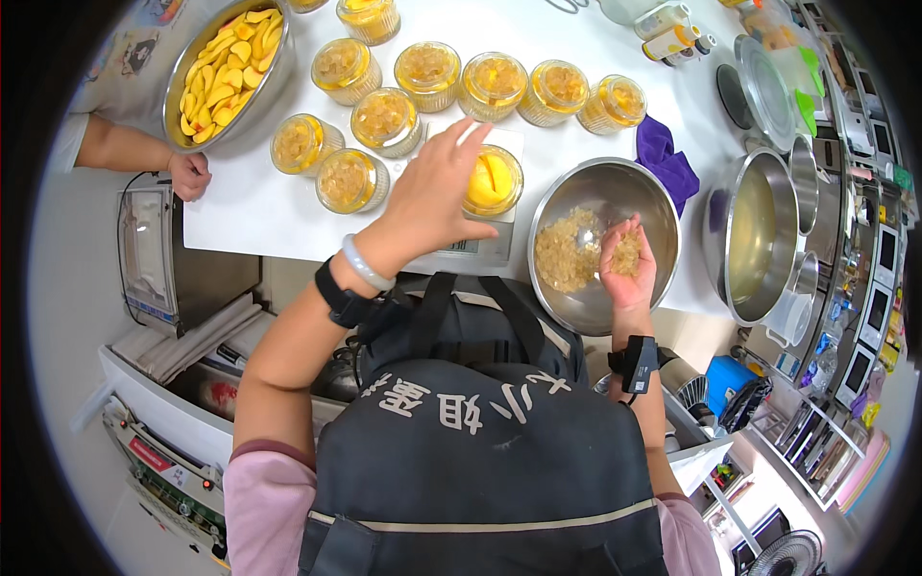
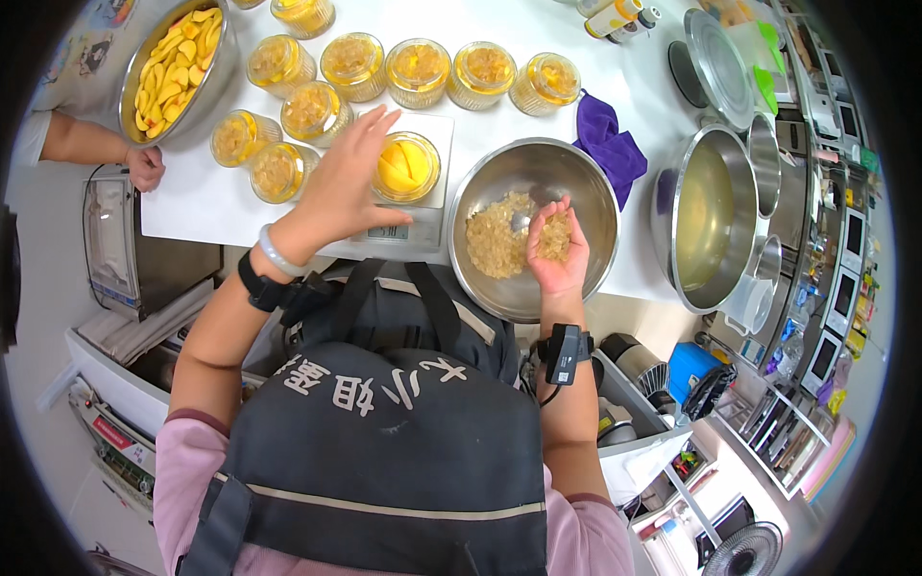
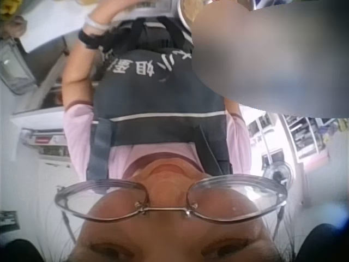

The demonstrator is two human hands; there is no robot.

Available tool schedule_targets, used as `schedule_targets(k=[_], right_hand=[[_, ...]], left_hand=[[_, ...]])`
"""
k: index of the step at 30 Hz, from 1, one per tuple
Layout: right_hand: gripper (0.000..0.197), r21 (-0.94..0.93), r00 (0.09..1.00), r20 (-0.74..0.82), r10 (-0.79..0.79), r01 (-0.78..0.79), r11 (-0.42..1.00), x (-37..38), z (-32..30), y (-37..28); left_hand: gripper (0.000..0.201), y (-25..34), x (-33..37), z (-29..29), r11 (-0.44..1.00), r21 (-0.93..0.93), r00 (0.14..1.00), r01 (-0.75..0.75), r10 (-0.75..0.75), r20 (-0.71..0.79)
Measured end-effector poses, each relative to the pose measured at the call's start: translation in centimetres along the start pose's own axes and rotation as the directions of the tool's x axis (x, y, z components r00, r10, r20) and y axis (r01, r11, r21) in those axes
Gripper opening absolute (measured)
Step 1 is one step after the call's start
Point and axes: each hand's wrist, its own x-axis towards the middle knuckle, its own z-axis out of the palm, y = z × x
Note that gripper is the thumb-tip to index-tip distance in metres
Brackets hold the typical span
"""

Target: The person fills glass jars with sliced fruit and a grain-like topping, using a scale to weigh the portions. The person handles fruit slices from a metal bowl and adds the topping from a separate bowl by hand into multiple jars on a table.

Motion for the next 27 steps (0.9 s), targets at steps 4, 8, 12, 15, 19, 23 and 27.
schedule_targets(k=[4, 8, 12, 15, 19, 23, 27], right_hand=[[0.015, 0.091, 0.996, 0.029, 0.079, -0.082, 0.993, 0.2, 0.9, -0.1], [0.018, 0.143, 0.996, 0.02, 0.082, -0.084, 0.986, 0.7, 0.8, -0.3], [0.02, 0.141, 0.996, 0.002, 0.089, -0.088, 0.986, 1.2, 1.5, 0.3], [0.021, 0.118, 0.996, -0.003, 0.086, -0.085, 0.989, 1.4, 2.1, 0.7], [0.022, 0.129, 0.996, -0.014, 0.083, -0.081, 0.988, 1.5, 3.2, 1.7], [0.023, 0.132, 0.997, 0.019, 0.073, -0.074, 0.988, 1.3, 3.3, 1.9], [0.021, 0.153, 0.998, 0.033, 0.052, -0.057, 0.987, 0.9, 2.8, 2.0]], left_hand=[[0.094, -1.1, -2.4, -2.1, 0.991, -0.128, 0.998, 0.034, -0.041, -0.053], [0.063, -1.0, -4.5, -3.0, 0.918, -0.302, 0.965, 0.258, -0.261, 0.031], [0.022, -2.2, -6.3, -1.2, 0.978, -0.205, 0.969, -0.039, 0.087, 0.231], [0.021, -2.8, -6.8, 0.7, 0.985, -0.153, 0.875, -0.082, 0.144, 0.462], [0.02, -3.4, -6.7, 4.2, 0.968, -0.116, 0.712, -0.222, 0.242, 0.659], [0.016, -2.6, -5.9, 5.7, 0.948, -0.088, 0.584, -0.305, 0.259, 0.769], [0.016, -2.3, -6.3, 6.8, 0.936, -0.137, 0.586, -0.323, 0.311, 0.748]])
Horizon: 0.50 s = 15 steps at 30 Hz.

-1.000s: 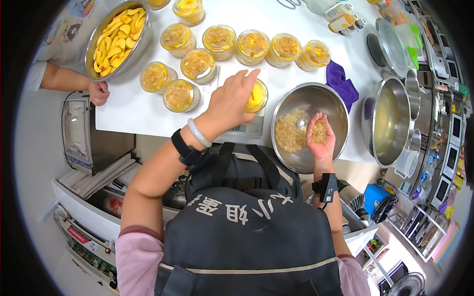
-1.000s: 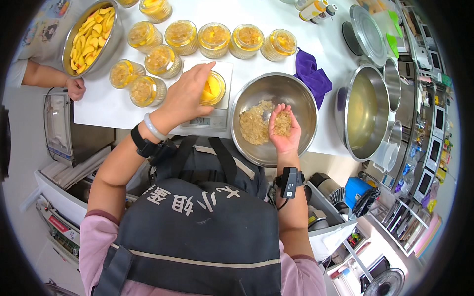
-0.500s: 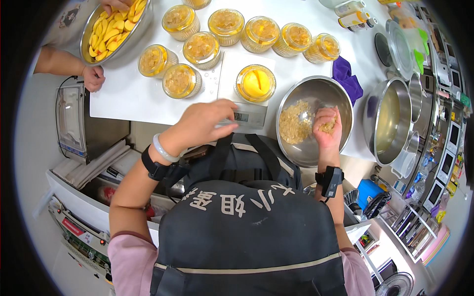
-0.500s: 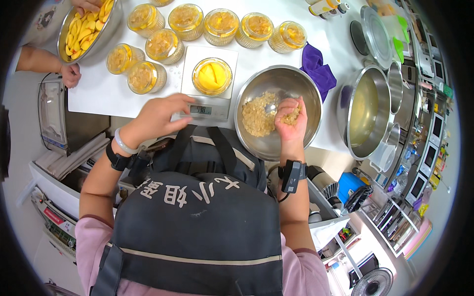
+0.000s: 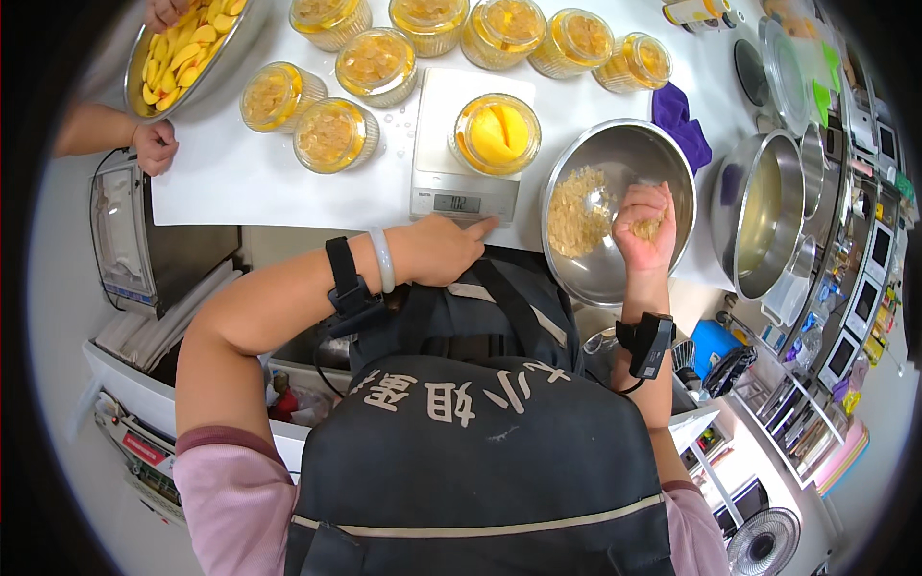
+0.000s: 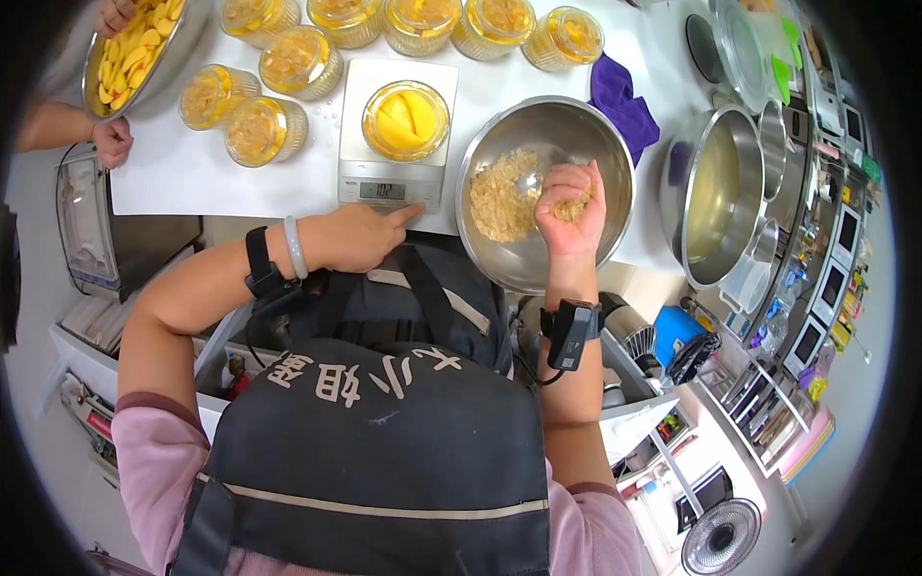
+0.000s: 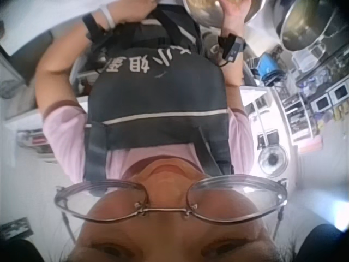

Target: The person fills glass jars with sliced fruit and a grain-like topping, using a scale to weigh the portions. The person handles fruit slices from a metal bowl and adds the topping from a separate bowl by hand into multiple jars on a table.

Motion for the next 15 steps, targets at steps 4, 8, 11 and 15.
schedule_targets(k=[4, 8, 11, 15], right_hand=[[0.018, 0.013, 1.0, -0.01, 0.017, -0.017, 1.0, -0.6, 0.2, 0.6], [0.019, -0.007, 0.998, 0.06, 0.036, -0.036, 0.999, -0.8, 0.7, 1.0], [0.02, -0.02, 0.997, 0.065, 0.051, -0.05, 0.999, -0.7, 1.3, 1.2], [0.021, -0.069, 0.997, 0.071, 0.017, -0.012, 0.998, -0.8, 2.0, 1.7]], left_hand=[[0.019, 0.2, 0.8, 0.3, 0.999, 0.023, 0.998, 0.032, -0.033, 0.048], [0.021, 0.0, 1.2, 0.7, 0.998, 0.053, 1.0, 0.022, -0.022, 0.017], [0.023, 0.1, 1.1, 0.5, 0.998, 0.048, 0.999, 0.032, -0.033, 0.011], [0.024, 0.3, 1.3, 0.3, 0.998, 0.049, 0.999, 0.043, -0.044, 0.027]])
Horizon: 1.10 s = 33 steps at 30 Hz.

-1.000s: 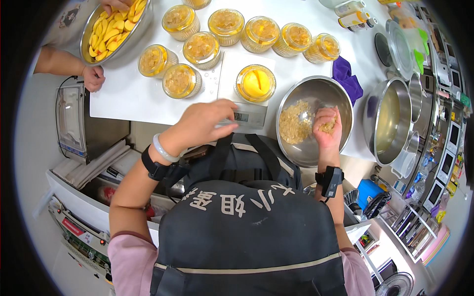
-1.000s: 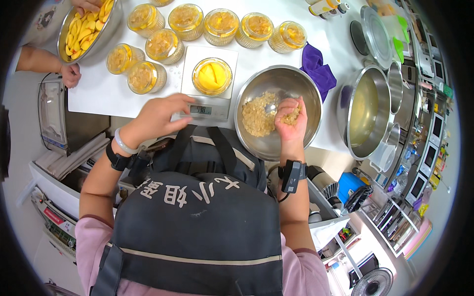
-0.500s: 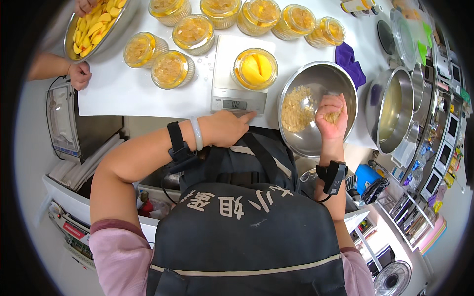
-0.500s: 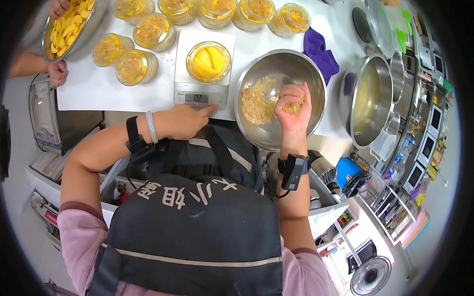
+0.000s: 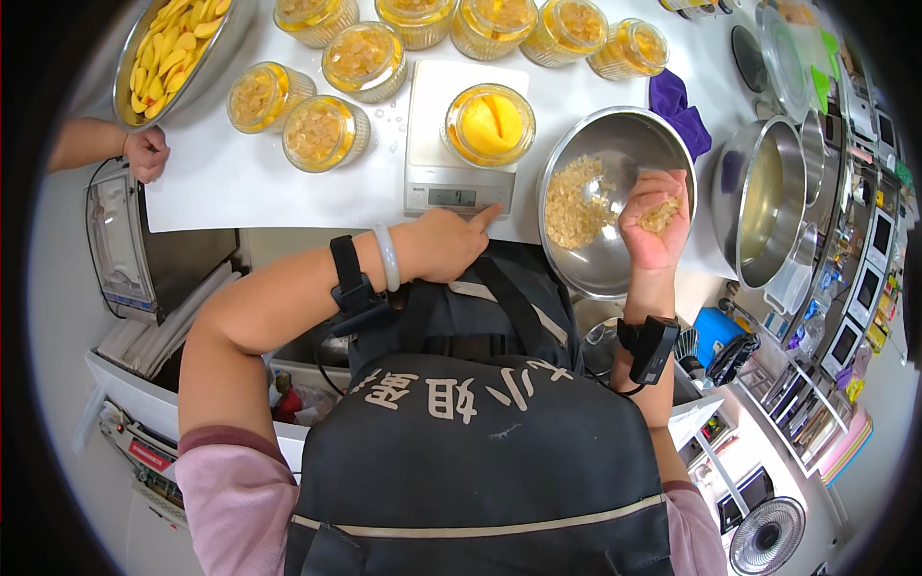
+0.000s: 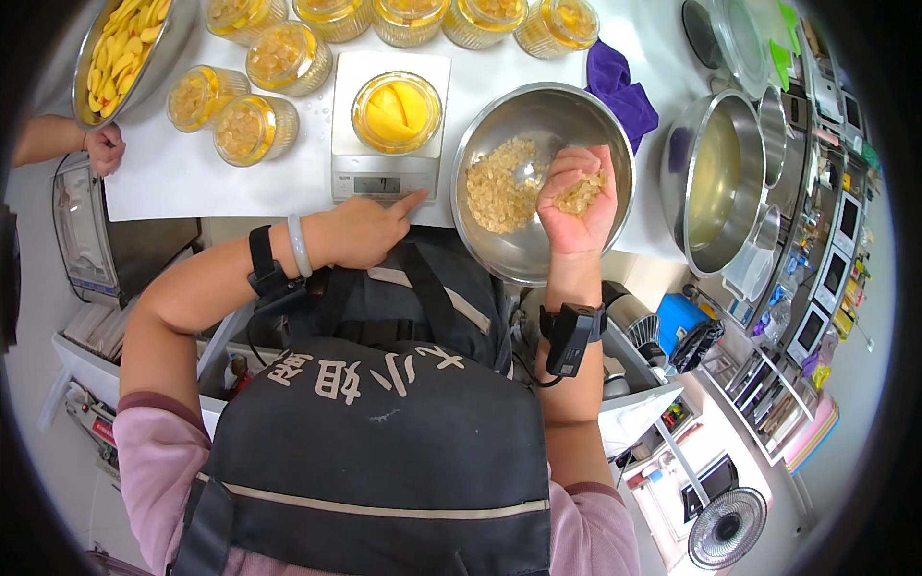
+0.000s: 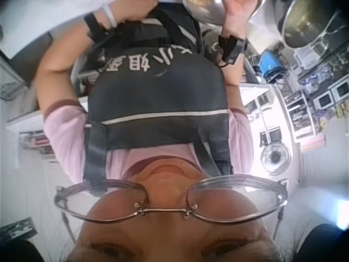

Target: The person fills glass jars with sliced fruit and a grain-like topping, using a scale to weigh the portions. The person handles fruit slices from a metal bowl and adds the topping from a separate bowl by hand into multiple jars on a table.

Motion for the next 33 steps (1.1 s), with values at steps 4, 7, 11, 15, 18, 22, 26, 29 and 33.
schedule_targets(k=[4, 7, 11, 15, 18, 22, 26, 29, 33], right_hand=[[0.022, 0.042, 1.0, 0.02, -0.01, 0.01, 0.999, 0.3, 0.4, 0.7], [0.023, 0.033, 0.999, 0.052, 0.004, -0.005, 0.999, 1.1, 1.4, 2.4], [0.025, 0.004, 0.995, 0.087, 0.057, -0.057, 0.998, 3.1, 2.8, 4.6], [0.023, -0.031, 0.99, 0.093, 0.104, -0.101, 0.994, 4.9, 3.6, 7.0], [0.021, -0.075, 0.994, 0.06, 0.093, -0.089, 0.993, 6.2, 3.8, 8.5], [0.02, -0.28, 0.998, 0.055, -0.04, 0.054, 0.958, 8.4, 3.3, 10.0], [0.02, -0.536, 0.955, 0.094, -0.283, 0.288, 0.794, 9.5, 3.1, 12.0], [0.021, -0.685, 0.896, 0.205, -0.394, 0.419, 0.597, 9.9, 2.6, 12.9], [0.024, -0.753, 0.842, 0.311, -0.44, 0.501, 0.426, 10.3, 1.9, 13.5]], left_hand=[[0.024, 0.1, 0.0, -0.3, 1.0, 0.018, 1.0, 0.009, -0.01, 0.028], [0.023, 0.0, 0.1, 0.2, 1.0, 0.015, 1.0, 0.01, -0.01, 0.012], [0.024, 0.2, 0.3, 0.0, 1.0, 0.009, 0.999, 0.028, -0.028, 0.037], [0.025, 0.3, -0.1, -0.8, 0.999, -0.011, 0.998, 0.049, -0.049, 0.026], [0.022, -0.1, -1.8, -2.1, 0.989, -0.139, 0.997, 0.043, -0.034, 0.066], [0.018, -0.8, -4.6, -2.9, 0.916, -0.4, 0.931, 0.021, -0.164, -0.326], [0.031, -0.6, -5.2, -5.2, 0.785, -0.596, 0.596, 0.167, -0.562, -0.573], [0.051, -2.2, -3.2, -5.2, 0.923, -0.386, 0.318, 0.001, -0.366, -0.875], [0.079, -2.5, -0.9, -4.6, 0.894, -0.438, 0.371, -0.095, -0.377, -0.849]])
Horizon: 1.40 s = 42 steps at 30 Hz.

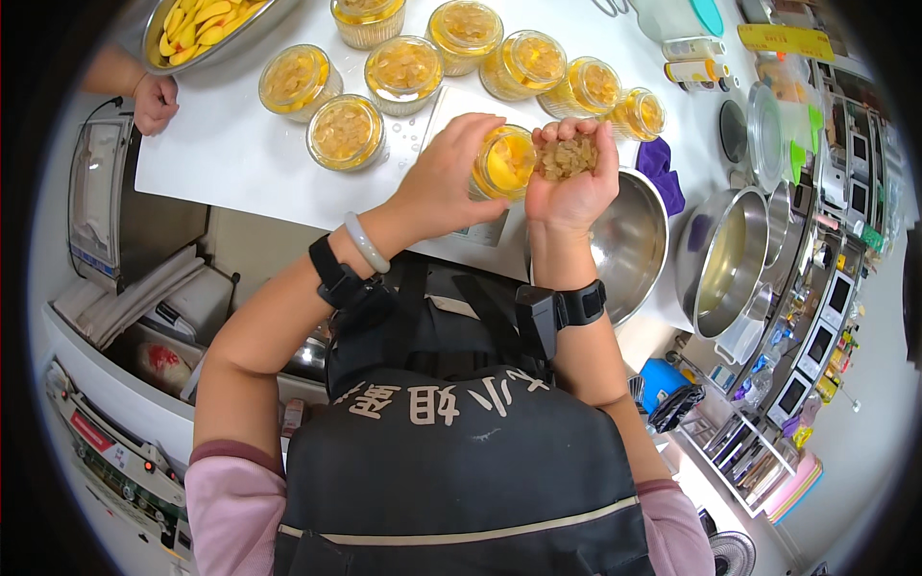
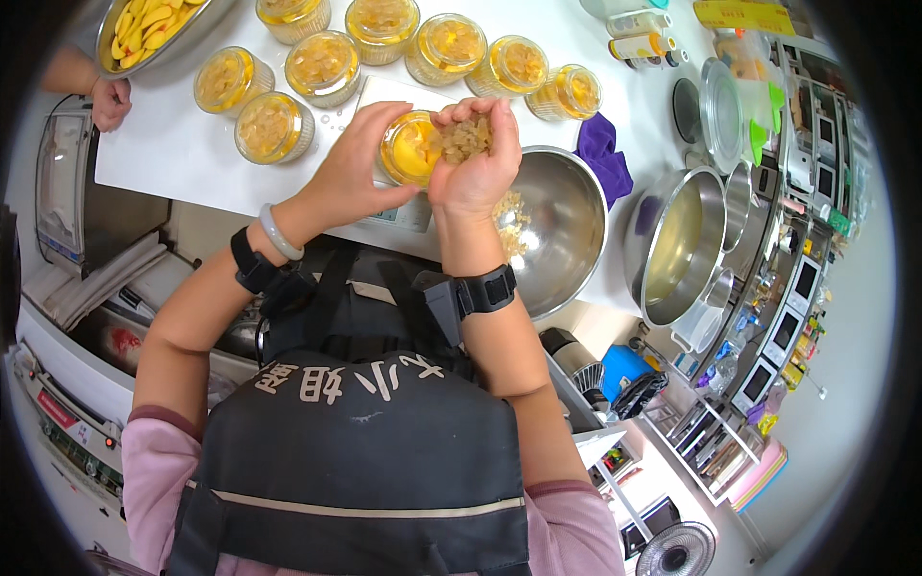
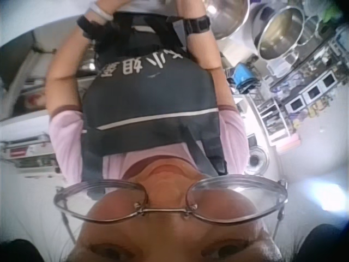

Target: The person fills glass jars with sliced fruit and a grain-like topping, using a scale to weigh the portions. The person handles fruit slices from a metal bowl and adds the topping from a separate bowl by hand into multiple jars on a table.

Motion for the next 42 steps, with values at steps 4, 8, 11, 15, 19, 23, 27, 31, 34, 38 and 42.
schedule_targets(k=[4, 8, 11, 15, 19, 23, 27, 31, 34, 38, 42], right_hand=[[0.028, -0.057, 0.994, 0.055, -0.092, 0.096, 0.994, 0.1, -0.5, 0.5], [0.03, -0.066, 0.99, 0.091, -0.111, 0.117, 0.991, 0.1, -0.5, 0.7], [0.031, -0.105, 0.987, 0.085, -0.139, 0.147, 0.983, 0.0, -0.3, 0.7], [0.033, -0.102, 0.982, 0.06, -0.179, 0.185, 0.977, -0.1, 0.1, 0.5], [0.035, -0.134, 0.979, 0.057, -0.193, 0.199, 0.971, -0.1, 0.3, 0.2], [0.037, -0.123, 0.989, -0.009, -0.151, 0.149, 0.981, 0.1, 0.2, 0.0], [0.041, 0.009, 0.999, -0.047, 0.002, -0.002, 1.0, 0.2, 0.1, -1.4], [0.043, 0.12, 0.993, -0.03, 0.112, -0.108, 0.987, 0.5, -0.6, -3.0], [0.041, 0.18, 0.987, -0.032, 0.156, -0.147, 0.972, 0.7, -0.9, -3.7], [0.041, 0.211, 0.982, -0.038, 0.187, -0.175, 0.962, 0.6, -0.9, -3.3], [0.041, 0.195, 0.983, 0.006, 0.183, -0.181, 0.964, 0.4, -0.7, -3.0]], left_hand=[[0.079, -0.3, -0.1, 1.2, 0.998, -0.052, 0.999, -0.036, 0.035, -0.014], [0.079, -0.3, 0.0, 1.0, 0.996, -0.084, 0.999, -0.027, 0.025, -0.026], [0.082, -0.2, 0.0, 0.9, 0.995, -0.103, 1.0, -0.003, 0.003, -0.003], [0.082, -0.2, 0.1, 0.9, 0.995, -0.094, 1.0, -0.02, 0.019, -0.003], [0.082, 0.0, 0.0, 0.6, 0.995, -0.096, 1.0, -0.017, 0.017, -0.001], [0.082, 0.2, -0.1, -0.1, 0.995, -0.096, 1.0, 0.017, -0.016, 0.013], [0.078, 0.6, -0.7, -1.4, 0.997, -0.074, 1.0, 0.007, -0.008, -0.009], [0.08, 1.5, -1.8, -3.0, 0.997, -0.066, 0.999, 0.048, -0.048, 0.003], [0.078, 1.8, -2.5, -3.7, 0.989, -0.085, 0.993, 0.118, -0.118, 0.012], [0.074, 1.8, -3.2, -4.3, 0.986, -0.074, 0.989, 0.15, -0.149, 0.014], [0.071, 1.7, -3.6, -4.7, 0.982, -0.062, 0.984, 0.176, -0.176, 0.004]])
